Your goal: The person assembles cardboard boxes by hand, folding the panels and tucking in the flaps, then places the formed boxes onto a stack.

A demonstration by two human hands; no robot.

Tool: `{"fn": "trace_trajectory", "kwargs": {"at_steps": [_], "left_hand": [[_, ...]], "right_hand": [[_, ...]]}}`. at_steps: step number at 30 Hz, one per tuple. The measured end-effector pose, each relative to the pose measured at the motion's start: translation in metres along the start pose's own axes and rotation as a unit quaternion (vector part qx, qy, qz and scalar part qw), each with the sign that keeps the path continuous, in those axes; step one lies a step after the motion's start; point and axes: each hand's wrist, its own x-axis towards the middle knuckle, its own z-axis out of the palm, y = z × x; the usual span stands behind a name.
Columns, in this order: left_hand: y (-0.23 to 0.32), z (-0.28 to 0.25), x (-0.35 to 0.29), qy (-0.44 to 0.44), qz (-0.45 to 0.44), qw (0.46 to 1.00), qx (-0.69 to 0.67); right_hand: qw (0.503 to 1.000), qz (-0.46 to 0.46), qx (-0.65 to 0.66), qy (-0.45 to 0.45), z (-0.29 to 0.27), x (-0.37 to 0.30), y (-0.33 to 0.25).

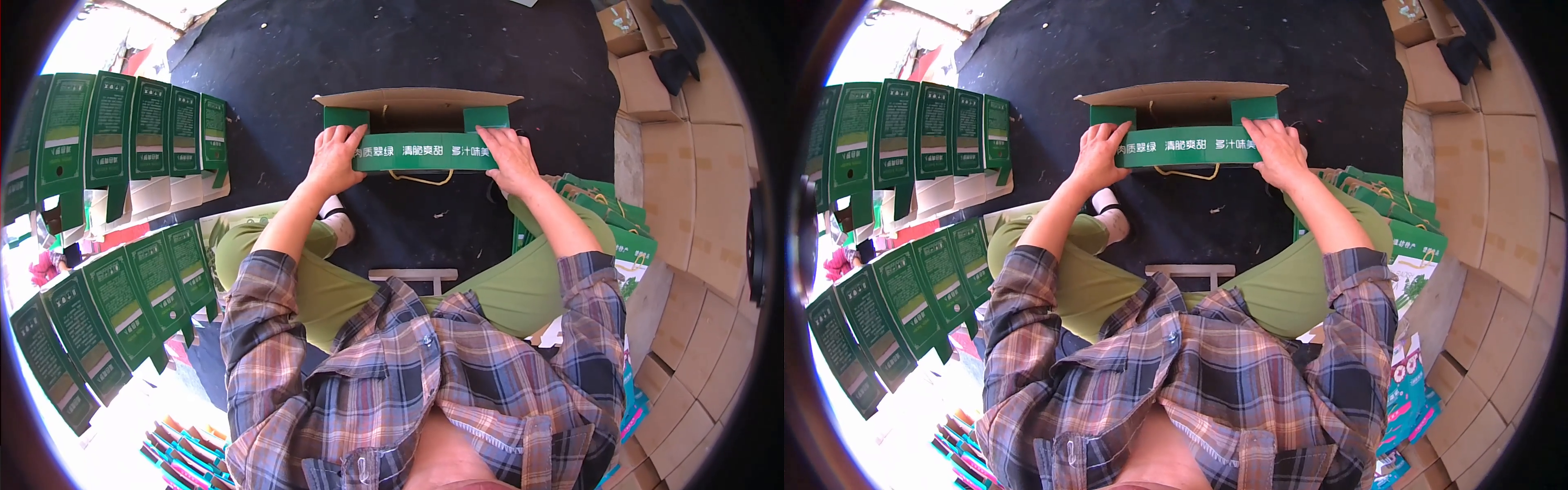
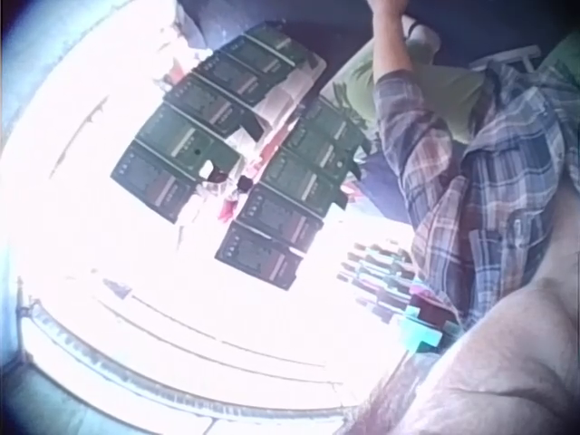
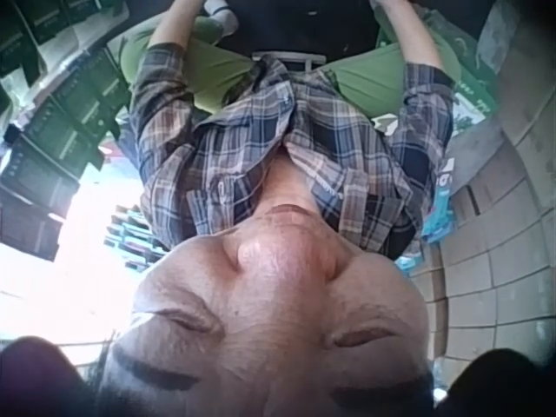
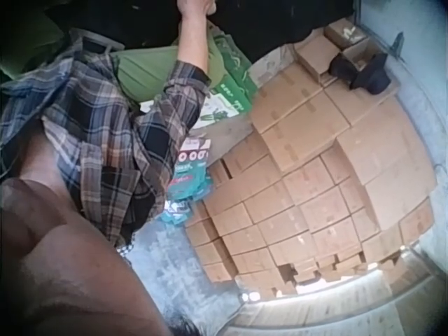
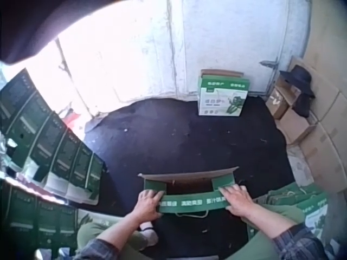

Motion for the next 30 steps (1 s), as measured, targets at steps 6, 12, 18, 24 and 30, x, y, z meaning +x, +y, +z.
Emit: {"fn": "trace_trajectory", "kwargs": {"at_steps": [6, 12, 18, 24, 30], "left_hand": [[0.011, 0.004, -0.002, 0.019, 0.026, 0.997, 0.077], [0.039, 0.023, 0.015, 0.016, 0.055, 0.998, 0.015], [0.023, 0.021, 0.019, 0.025, 0.025, 0.999, -0.017], [-0.017, 0.002, 0.034, 0.075, -0.144, 0.984, -0.071], [-0.093, -0.059, 0.05, 0.172, -0.365, 0.835, -0.375]], "right_hand": [[0.996, 0.007, -0.077, -0.049, 0.006, 0.001, -0.007], [0.99, 0.049, -0.084, -0.099, 0.001, 0.001, -0.013], [0.993, 0.093, -0.033, -0.067, -0.026, 0.015, -0.028], [0.989, 0.043, 0.112, 0.089, -0.078, 0.007, -0.006], [0.983, 0.094, 0.147, 0.059, -0.117, -0.017, -0.004]]}}
